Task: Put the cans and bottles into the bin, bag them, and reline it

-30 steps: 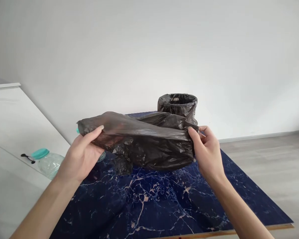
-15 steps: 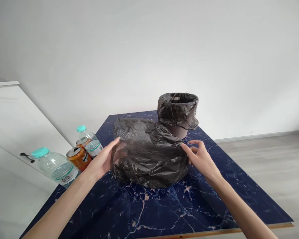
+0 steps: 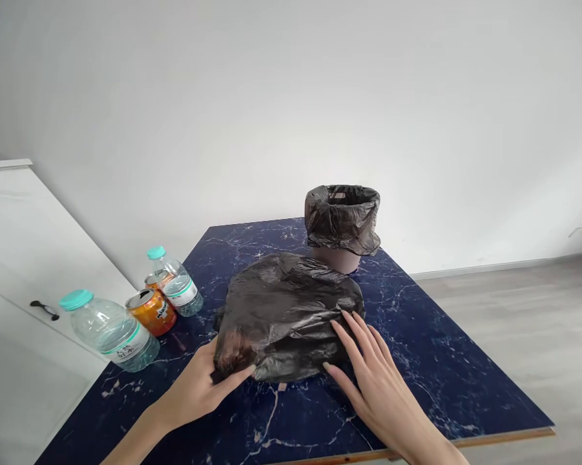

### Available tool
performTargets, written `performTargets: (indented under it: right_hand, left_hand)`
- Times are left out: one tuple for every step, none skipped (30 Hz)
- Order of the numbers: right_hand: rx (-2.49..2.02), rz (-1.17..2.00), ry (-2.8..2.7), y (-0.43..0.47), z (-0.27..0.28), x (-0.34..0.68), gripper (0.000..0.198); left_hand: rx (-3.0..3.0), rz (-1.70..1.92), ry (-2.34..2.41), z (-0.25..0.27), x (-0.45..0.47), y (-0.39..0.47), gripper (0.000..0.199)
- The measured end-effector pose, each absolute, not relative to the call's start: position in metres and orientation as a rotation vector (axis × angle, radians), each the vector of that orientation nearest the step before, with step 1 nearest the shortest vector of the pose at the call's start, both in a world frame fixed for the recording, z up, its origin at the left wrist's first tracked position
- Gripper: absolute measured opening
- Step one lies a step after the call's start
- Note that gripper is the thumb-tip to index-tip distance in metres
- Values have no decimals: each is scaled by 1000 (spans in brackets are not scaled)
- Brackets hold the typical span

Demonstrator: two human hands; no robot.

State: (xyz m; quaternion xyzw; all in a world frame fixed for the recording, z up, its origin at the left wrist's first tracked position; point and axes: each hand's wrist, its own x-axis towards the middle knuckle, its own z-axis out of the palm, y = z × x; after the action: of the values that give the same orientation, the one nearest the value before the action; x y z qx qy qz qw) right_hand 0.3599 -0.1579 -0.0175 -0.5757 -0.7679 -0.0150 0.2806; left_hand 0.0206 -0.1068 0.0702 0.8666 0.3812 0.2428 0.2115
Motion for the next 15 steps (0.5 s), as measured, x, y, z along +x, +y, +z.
performTargets:
  right_hand:
    - [-1535,-47,-2112,-159,-23,363,69]
    - [-1523,-46,-2159,-161,-26,366,66]
    - [-1513,-38,-2193,-162,-27,369,61]
    - [-1509,-28,-2210,-163,-25,370,54]
    - [-1510,-19,-2206,-164,-22,371,48]
    - [-1515,-13,-2179,-165,-16,371,42]
    - [-1523,-11,-2129,-166,-9,370,39]
    - [-1525,-15,-2068,-165,-1,367,37]
    - [-1517,-18,-2009,-164,7,364,36]
    - [-1500,-14,-1964,-161,15,359,36]
    - [-1478,-4,-1941,-158,21,354,37]
    - [-1460,17,-1943,-154,25,347,39]
    - [-1448,46,-1971,-149,26,341,42]
    - [-1448,82,-2016,-143,26,334,46]
    - [-1462,118,-2067,-138,23,328,51]
  left_hand:
    - [2381,647,1027,75,18,-115,30]
    - [2361,606,1020,80,13,-124,33]
    - [2343,558,1039,85,6,-133,35]
    - [2322,502,1083,89,-3,-143,35]
    - [2295,452,1139,92,-13,-152,33]
    - [2257,405,1196,95,-24,-159,33]
    - [2210,361,1238,98,-34,-165,39]
    - [2165,320,1257,100,-42,-170,52]
    - [2123,297,1258,101,-49,-172,66]
    - [2085,300,1246,101,-53,-172,76]
    - [2048,329,1229,100,-55,-171,81]
    - [2011,375,1215,98,-55,-167,81]
    - [1977,421,1204,94,-54,-163,80]
    - [1948,459,1199,90,-51,-157,80]
    - [1926,479,1201,84,-48,-150,79]
